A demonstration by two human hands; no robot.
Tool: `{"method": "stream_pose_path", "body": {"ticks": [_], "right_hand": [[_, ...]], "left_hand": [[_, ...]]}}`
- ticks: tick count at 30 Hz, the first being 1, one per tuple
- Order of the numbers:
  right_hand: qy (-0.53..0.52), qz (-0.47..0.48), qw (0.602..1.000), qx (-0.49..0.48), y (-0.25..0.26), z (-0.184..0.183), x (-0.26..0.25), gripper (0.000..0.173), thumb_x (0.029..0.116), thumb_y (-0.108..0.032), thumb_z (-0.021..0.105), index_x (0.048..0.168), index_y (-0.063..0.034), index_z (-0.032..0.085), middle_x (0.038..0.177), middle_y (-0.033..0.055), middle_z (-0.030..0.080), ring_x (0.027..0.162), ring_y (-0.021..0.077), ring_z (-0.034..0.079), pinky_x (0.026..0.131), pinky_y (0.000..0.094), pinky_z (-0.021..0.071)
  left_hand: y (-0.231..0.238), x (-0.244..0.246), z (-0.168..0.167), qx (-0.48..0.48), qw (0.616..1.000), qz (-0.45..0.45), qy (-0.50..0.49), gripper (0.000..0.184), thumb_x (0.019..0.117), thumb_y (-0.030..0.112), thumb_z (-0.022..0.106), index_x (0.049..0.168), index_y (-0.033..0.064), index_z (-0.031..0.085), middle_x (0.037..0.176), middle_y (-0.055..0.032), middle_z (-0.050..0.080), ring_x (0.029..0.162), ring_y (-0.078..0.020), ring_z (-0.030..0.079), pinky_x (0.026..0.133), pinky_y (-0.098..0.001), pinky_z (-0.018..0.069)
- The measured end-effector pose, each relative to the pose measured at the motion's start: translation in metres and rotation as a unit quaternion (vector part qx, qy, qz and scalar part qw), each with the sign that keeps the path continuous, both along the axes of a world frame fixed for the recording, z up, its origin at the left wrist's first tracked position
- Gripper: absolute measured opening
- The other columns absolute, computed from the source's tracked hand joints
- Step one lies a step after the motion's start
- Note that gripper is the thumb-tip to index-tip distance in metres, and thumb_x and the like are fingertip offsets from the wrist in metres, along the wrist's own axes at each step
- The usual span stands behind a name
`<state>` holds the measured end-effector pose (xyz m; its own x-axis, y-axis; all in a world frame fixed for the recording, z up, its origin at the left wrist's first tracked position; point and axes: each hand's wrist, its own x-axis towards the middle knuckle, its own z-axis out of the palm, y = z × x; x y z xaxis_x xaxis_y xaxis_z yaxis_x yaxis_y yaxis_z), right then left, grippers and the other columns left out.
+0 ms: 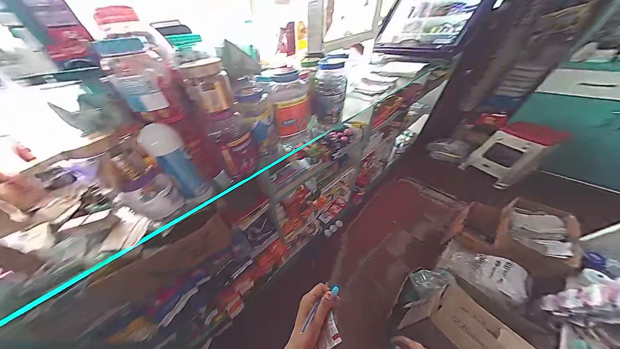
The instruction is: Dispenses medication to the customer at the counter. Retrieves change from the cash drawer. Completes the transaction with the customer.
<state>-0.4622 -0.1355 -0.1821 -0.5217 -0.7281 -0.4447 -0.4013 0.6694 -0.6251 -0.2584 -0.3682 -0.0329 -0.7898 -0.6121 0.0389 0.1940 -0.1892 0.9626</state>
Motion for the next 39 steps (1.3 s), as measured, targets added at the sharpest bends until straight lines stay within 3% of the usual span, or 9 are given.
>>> {"method": "stream_pose_path", "body": {"ticks": [4, 7, 16, 21, 24, 28, 33, 37, 39], "right_hand": [[0.035, -0.099, 0.96, -0.261, -0.066, 0.1, -0.02, 0.028, 0.0996, -0.013, 0.06, 0.118, 0.0038, 0.073, 0.109, 0.0166, 0.076, 0.095, 0.0229, 0.075, 0.087, 0.0395, 0.0593], [0.071, -0.092, 0.921, -0.372, -0.099, 0.128, -0.051, 0.031, 0.1008, -0.016, 0.061, 0.123, 0.0041, 0.069, 0.117, 0.0126, 0.074, 0.099, 0.0064, 0.072, 0.089, 0.0206, 0.0578], [0.188, -0.062, 0.888, -0.415, -0.178, 0.119, -0.266, 0.02, 0.0986, -0.009, 0.064, 0.105, 0.0068, 0.076, 0.107, 0.021, 0.075, 0.106, 0.0159, 0.072, 0.099, 0.0229, 0.0524], [0.215, -0.1, 0.872, -0.427, -0.23, 0.145, -0.403, 0.027, 0.1011, -0.015, 0.063, 0.106, 0.0092, 0.074, 0.109, 0.025, 0.072, 0.106, 0.0168, 0.07, 0.098, 0.0212, 0.051], [0.193, -0.109, 0.87, -0.441, -0.26, 0.157, -0.464, 0.026, 0.0982, -0.012, 0.065, 0.105, 0.0114, 0.073, 0.107, 0.0243, 0.072, 0.099, 0.0076, 0.069, 0.091, 0.0145, 0.0514], [0.139, -0.084, 0.876, -0.454, -0.302, 0.148, -0.547, 0.026, 0.0974, -0.009, 0.065, 0.106, 0.0142, 0.071, 0.109, 0.0221, 0.071, 0.098, 0.0029, 0.068, 0.09, 0.0143, 0.0534], [0.119, -0.024, 0.873, -0.473, -0.375, 0.144, -0.663, 0.023, 0.0961, -0.006, 0.065, 0.107, 0.0139, 0.07, 0.113, 0.0184, 0.07, 0.102, 0.0004, 0.067, 0.091, 0.0154, 0.0546], [0.095, 0.008, 0.854, -0.511, -0.461, 0.161, -0.763, 0.014, 0.0941, -0.003, 0.067, 0.107, 0.0031, 0.07, 0.119, 0.0024, 0.07, 0.105, -0.0024, 0.067, 0.089, 0.0179, 0.058], [0.085, 0.021, 0.854, -0.512, -0.499, 0.176, -0.802, 0.016, 0.0915, 0.003, 0.064, 0.106, 0.0049, 0.069, 0.118, 0.0022, 0.07, 0.101, -0.0019, 0.068, 0.087, 0.0186, 0.0593]], "left_hand": [[-0.034, -0.089, -0.014, -0.025, 0.978, -0.208, -0.021, 0.022, 0.1058, 0.017, 0.044, 0.1, 0.0041, 0.061, 0.075, 0.0076, 0.061, 0.061, 0.0035, 0.055, 0.059, -0.0152, 0.0482], [-0.05, -0.157, -0.028, -0.03, 0.953, -0.301, -0.016, 0.024, 0.1059, 0.017, 0.046, 0.098, 0.001, 0.061, 0.072, 0.0061, 0.058, 0.06, 0.0029, 0.054, 0.06, -0.0159, 0.0478], [-0.137, -0.397, -0.042, -0.154, 0.919, -0.362, 0.03, 0.033, 0.1065, 0.018, 0.049, 0.094, -0.0094, 0.063, 0.073, -0.0058, 0.058, 0.065, -0.0027, 0.052, 0.065, -0.0197, 0.045], [-0.191, -0.516, -0.012, 0.042, 0.959, -0.265, -0.097, 0.038, 0.1073, 0.021, 0.035, 0.095, 0.0072, 0.067, 0.075, 0.0111, 0.063, 0.06, 0.0071, 0.051, 0.057, -0.0122, 0.043], [-0.22, -0.57, -0.003, 0.2, 0.957, -0.138, -0.157, 0.042, 0.1107, 0.022, 0.032, 0.09, 0.009, 0.066, 0.066, 0.0082, 0.06, 0.051, 0.003, 0.05, 0.05, -0.0135, 0.0419], [-0.271, -0.633, -0.007, 0.284, 0.944, -0.127, -0.11, 0.036, 0.1089, 0.021, 0.031, 0.096, 0.0143, 0.064, 0.07, 0.0065, 0.063, 0.055, 0.0007, 0.054, 0.052, -0.0146, 0.045], [-0.337, -0.711, 0.018, 0.22, 0.965, -0.142, 0.016, 0.024, 0.0971, 0.01, 0.039, 0.113, 0.016, 0.056, 0.087, 0.0046, 0.068, 0.061, 0.0009, 0.06, 0.047, -0.0131, 0.0448], [-0.407, -0.787, 0.025, 0.032, 0.97, -0.155, 0.183, 0.024, 0.1028, 0.015, 0.052, 0.127, 0.0138, 0.052, 0.101, 0.004, 0.066, 0.073, -0.001, 0.063, 0.057, -0.017, 0.0515], [-0.431, -0.819, 0.037, -0.06, 0.972, -0.09, 0.209, 0.026, 0.1033, 0.013, 0.054, 0.128, 0.0079, 0.052, 0.103, 0.0033, 0.063, 0.076, 0.0002, 0.062, 0.061, -0.0173, 0.0532]]}}
